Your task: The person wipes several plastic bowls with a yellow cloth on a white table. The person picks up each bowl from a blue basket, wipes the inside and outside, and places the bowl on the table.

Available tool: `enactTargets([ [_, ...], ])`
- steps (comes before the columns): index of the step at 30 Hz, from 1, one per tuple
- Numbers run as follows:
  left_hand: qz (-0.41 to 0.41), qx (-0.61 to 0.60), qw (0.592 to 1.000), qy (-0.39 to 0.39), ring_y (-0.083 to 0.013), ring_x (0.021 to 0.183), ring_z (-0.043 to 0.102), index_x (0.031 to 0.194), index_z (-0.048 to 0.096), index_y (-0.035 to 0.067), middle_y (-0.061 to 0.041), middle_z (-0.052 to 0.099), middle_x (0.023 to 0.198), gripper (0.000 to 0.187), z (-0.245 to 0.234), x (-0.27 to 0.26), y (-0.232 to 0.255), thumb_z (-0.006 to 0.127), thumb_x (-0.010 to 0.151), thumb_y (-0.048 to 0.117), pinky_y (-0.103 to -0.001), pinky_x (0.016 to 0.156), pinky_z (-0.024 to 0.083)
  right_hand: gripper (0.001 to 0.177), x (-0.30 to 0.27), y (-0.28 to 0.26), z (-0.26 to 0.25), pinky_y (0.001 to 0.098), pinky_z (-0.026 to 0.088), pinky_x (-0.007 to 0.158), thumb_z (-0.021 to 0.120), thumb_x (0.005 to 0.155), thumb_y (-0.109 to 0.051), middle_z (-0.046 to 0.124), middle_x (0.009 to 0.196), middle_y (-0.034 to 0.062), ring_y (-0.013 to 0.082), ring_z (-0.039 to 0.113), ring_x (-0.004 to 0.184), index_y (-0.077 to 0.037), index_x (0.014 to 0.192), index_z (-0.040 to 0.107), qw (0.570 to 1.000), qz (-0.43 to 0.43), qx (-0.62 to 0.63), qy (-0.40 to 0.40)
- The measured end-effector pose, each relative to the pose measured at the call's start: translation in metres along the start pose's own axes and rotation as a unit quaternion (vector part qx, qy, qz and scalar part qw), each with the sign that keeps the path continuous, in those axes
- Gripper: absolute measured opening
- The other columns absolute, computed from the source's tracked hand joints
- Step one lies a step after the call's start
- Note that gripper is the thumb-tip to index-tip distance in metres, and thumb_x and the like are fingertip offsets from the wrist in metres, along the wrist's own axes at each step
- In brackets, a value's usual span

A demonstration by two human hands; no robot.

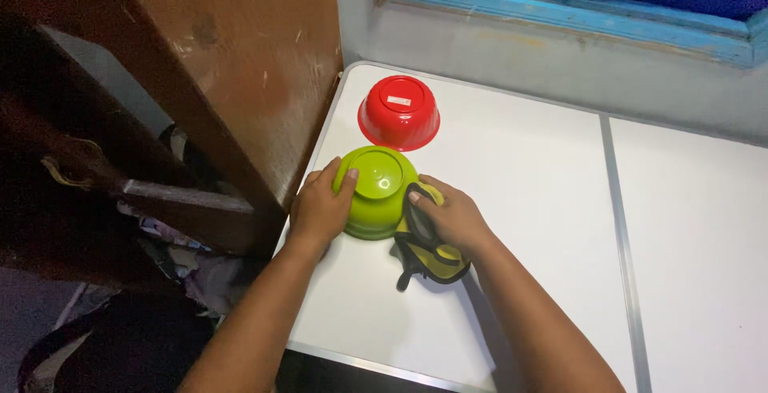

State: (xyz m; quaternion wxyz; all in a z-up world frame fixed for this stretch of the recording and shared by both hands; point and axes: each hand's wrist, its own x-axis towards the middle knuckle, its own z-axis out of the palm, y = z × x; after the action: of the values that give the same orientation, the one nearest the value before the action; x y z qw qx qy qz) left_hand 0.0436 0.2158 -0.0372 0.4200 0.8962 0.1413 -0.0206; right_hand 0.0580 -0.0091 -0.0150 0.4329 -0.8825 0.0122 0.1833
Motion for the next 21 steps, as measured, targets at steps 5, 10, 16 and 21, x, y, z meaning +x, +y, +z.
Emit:
enactTargets([
  [5, 0.024, 0.040, 0.999, 0.026, -0.0390, 0.135, 0.052, 0.150, 0.050, 0.010, -0.021, 0.055, 0.139, 0.079, 0.002, 0.000, -0.002, 0.038, 0.099, 0.069, -0.050, 0.110, 0.042, 0.063, -0.017, -0.007, -0.014, 0.0504, 0.045, 0.112, 0.067, 0.088, -0.060, 0.069, 0.133, 0.0161, 0.0381, 0.057, 0.134, -0.023, 0.139, 0.067, 0.999, 0.009, 0.010, 0.035],
  [10, 0.109, 0.074, 0.988, 0.087, -0.0483, 0.136, 0.046, 0.149, 0.048, 0.001, -0.029, 0.047, 0.146, 0.078, 0.000, -0.019, 0.039, 0.039, 0.102, 0.062, -0.060, 0.108, 0.039, 0.082, -0.014, 0.027, -0.043, 0.0564, 0.040, 0.115, 0.083, 0.074, -0.047, 0.058, 0.146, 0.0175, 0.0414, 0.050, 0.140, -0.018, 0.146, 0.057, 0.997, -0.022, 0.018, 0.077],
  [16, 0.298, 0.161, 0.934, 0.110, -0.0474, 0.135, 0.048, 0.144, 0.054, 0.001, -0.029, 0.051, 0.145, 0.067, 0.052, -0.016, 0.086, 0.053, 0.099, 0.051, -0.059, 0.105, 0.043, 0.060, -0.024, 0.067, -0.079, 0.0516, 0.049, 0.109, 0.064, 0.081, 0.001, 0.054, 0.140, 0.0120, 0.0403, 0.058, 0.130, -0.020, 0.137, 0.060, 0.982, -0.072, -0.102, 0.143],
  [21, 0.309, 0.233, 0.920, -0.057, -0.0424, 0.147, 0.036, 0.153, 0.042, 0.009, -0.024, 0.035, 0.160, 0.071, 0.099, -0.029, 0.156, 0.055, 0.098, 0.052, -0.057, 0.118, 0.030, 0.066, -0.053, 0.096, -0.125, 0.0598, 0.036, 0.115, 0.055, 0.088, 0.002, 0.036, 0.162, 0.0183, 0.0455, 0.038, 0.147, -0.019, 0.151, 0.048, 0.936, -0.072, -0.299, 0.170],
])
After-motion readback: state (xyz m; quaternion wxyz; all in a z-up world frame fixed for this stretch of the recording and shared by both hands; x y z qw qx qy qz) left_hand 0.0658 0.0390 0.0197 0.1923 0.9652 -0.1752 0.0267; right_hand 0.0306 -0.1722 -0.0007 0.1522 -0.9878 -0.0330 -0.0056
